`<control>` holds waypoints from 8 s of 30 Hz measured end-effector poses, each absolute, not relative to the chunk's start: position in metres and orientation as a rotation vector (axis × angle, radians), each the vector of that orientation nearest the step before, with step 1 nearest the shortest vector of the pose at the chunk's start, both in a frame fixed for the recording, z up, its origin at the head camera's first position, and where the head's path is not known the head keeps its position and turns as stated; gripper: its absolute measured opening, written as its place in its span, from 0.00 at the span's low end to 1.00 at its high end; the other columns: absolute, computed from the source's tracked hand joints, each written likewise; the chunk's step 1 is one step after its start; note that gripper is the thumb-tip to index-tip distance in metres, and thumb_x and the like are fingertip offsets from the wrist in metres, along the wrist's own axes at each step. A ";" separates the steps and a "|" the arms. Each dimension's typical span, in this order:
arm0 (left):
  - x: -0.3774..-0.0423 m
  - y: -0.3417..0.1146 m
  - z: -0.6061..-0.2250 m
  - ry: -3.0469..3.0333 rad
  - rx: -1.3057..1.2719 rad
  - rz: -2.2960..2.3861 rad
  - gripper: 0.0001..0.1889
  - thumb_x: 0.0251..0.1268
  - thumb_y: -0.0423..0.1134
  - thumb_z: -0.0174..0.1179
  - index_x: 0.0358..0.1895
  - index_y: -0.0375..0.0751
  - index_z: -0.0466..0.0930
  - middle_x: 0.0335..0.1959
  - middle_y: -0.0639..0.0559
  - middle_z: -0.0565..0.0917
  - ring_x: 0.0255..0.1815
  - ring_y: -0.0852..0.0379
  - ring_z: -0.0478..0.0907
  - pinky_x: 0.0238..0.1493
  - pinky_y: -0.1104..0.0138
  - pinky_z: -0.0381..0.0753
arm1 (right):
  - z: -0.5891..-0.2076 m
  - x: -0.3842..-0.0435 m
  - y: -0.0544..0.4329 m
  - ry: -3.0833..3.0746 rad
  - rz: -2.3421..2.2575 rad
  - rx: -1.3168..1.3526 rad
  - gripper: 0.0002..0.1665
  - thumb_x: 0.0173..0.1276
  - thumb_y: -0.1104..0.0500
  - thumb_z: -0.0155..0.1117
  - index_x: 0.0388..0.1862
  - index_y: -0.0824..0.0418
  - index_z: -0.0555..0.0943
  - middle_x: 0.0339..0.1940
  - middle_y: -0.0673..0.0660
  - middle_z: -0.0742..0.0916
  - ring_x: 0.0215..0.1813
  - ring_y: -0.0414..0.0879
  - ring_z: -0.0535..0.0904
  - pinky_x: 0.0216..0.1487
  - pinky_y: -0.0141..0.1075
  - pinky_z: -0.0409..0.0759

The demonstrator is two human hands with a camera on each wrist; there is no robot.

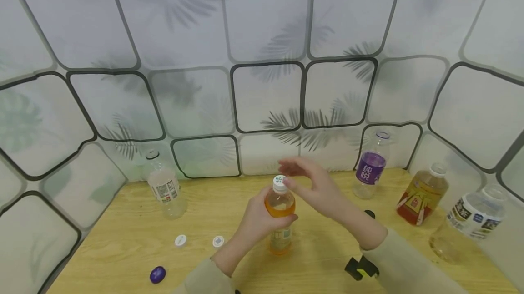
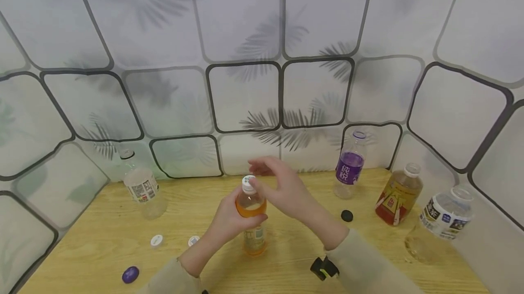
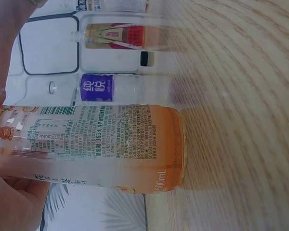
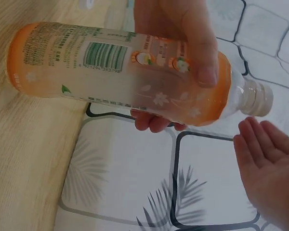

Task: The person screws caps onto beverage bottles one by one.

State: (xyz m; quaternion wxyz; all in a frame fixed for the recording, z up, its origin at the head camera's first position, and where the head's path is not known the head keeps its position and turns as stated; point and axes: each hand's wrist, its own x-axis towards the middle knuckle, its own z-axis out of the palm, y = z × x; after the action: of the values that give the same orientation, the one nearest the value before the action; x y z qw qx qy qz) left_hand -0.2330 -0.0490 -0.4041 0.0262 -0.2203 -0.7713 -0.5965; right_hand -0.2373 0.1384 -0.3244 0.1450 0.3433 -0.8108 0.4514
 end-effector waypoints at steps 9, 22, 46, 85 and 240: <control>-0.232 -0.049 -0.406 -2.370 -0.716 -1.847 0.37 0.55 0.36 0.80 0.70 0.43 0.76 0.61 0.47 0.87 0.58 0.48 0.87 0.56 0.70 0.85 | -0.319 -0.258 0.152 -2.285 1.528 1.575 0.21 0.81 0.72 0.56 0.70 0.76 0.76 0.68 0.74 0.83 0.71 0.35 0.79 0.71 0.32 0.79; -0.231 -0.050 -0.404 -2.397 -0.693 -1.841 0.36 0.57 0.39 0.80 0.70 0.47 0.77 0.63 0.49 0.86 0.58 0.49 0.86 0.53 0.71 0.85 | -0.307 -0.236 0.133 -2.493 1.171 1.000 0.16 0.67 0.63 0.79 0.52 0.64 0.90 0.44 0.56 0.93 0.44 0.45 0.90 0.49 0.34 0.90; -0.233 -0.049 -0.405 -2.391 -0.670 -1.790 0.33 0.54 0.38 0.81 0.65 0.42 0.79 0.57 0.46 0.89 0.55 0.48 0.88 0.54 0.69 0.86 | -0.320 -0.260 0.154 -2.382 1.813 1.512 0.26 0.85 0.63 0.53 0.76 0.73 0.70 0.75 0.73 0.78 0.74 0.41 0.78 0.75 0.32 0.74; -0.236 -0.058 -0.401 -2.507 -0.770 -1.766 0.43 0.55 0.38 0.82 0.76 0.46 0.71 0.64 0.46 0.85 0.60 0.49 0.85 0.56 0.68 0.86 | -0.318 -0.233 0.133 -2.433 1.111 0.859 0.10 0.65 0.56 0.81 0.42 0.59 0.91 0.35 0.50 0.94 0.38 0.43 0.91 0.43 0.41 0.90; -0.302 -0.177 -0.400 -2.667 -0.432 -1.448 0.26 0.82 0.33 0.58 0.76 0.27 0.67 0.73 0.28 0.76 0.73 0.31 0.76 0.73 0.44 0.77 | -0.381 -0.312 0.024 -2.600 1.233 0.752 0.32 0.71 0.55 0.76 0.71 0.63 0.80 0.64 0.60 0.89 0.60 0.56 0.90 0.64 0.48 0.86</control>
State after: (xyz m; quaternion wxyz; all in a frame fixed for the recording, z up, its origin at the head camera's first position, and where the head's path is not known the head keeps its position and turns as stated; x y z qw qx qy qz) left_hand -0.3021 -0.1769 -0.3999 0.0382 -0.1408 -0.8695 -0.4720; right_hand -0.3118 0.0243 -0.3809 0.0838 0.2520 -0.8711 0.4132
